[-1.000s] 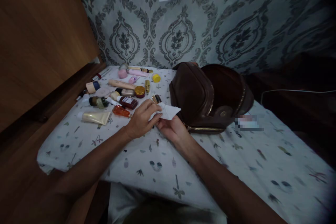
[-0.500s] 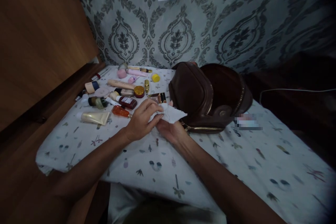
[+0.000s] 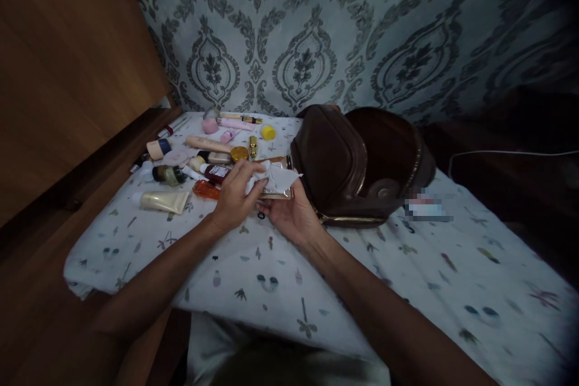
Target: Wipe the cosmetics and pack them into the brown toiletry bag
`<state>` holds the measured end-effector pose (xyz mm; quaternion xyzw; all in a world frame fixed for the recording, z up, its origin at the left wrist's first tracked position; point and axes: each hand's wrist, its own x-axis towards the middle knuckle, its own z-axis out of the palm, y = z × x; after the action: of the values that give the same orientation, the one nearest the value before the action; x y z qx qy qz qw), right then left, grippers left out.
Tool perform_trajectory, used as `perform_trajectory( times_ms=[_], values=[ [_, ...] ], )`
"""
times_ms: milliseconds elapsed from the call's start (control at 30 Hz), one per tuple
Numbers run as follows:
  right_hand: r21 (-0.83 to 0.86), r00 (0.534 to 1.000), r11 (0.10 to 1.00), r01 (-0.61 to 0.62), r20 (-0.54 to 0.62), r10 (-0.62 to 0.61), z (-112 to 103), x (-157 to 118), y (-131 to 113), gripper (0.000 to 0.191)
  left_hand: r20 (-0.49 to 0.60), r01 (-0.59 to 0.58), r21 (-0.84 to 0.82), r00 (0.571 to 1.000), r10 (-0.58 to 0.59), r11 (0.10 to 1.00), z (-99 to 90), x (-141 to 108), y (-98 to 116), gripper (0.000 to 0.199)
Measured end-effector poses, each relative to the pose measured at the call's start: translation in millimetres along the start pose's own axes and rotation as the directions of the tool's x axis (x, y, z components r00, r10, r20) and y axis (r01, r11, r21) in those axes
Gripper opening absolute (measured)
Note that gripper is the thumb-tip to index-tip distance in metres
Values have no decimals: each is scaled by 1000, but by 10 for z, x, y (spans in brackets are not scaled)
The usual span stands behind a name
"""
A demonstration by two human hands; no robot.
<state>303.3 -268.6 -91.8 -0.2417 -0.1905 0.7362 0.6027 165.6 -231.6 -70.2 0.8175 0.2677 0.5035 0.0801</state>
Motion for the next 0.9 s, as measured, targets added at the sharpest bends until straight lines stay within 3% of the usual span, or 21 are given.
perform_trajectory(
  times_ms=[267, 433, 600, 900],
  values=[
    [-137, 998, 989, -55, 19, 58, -8, -2, 23, 40, -27, 110, -6, 994, -110, 994, -62, 53, -105, 22],
    [-11, 998, 999, -49, 28, 49, -4, -25, -18, 50, -39, 244, -131, 967, -251, 961, -38, 63, -226, 17],
    [35, 997, 999, -23, 71, 20, -10, -17, -50, 55, 35, 375, -222, 926, -376, 900, 55, 6, -267, 18],
    [15, 996, 998, 60, 66, -60, -37, -6, -44, 42, 40, 342, -160, 940, -340, 926, 15, 22, -187, 17]
  ],
)
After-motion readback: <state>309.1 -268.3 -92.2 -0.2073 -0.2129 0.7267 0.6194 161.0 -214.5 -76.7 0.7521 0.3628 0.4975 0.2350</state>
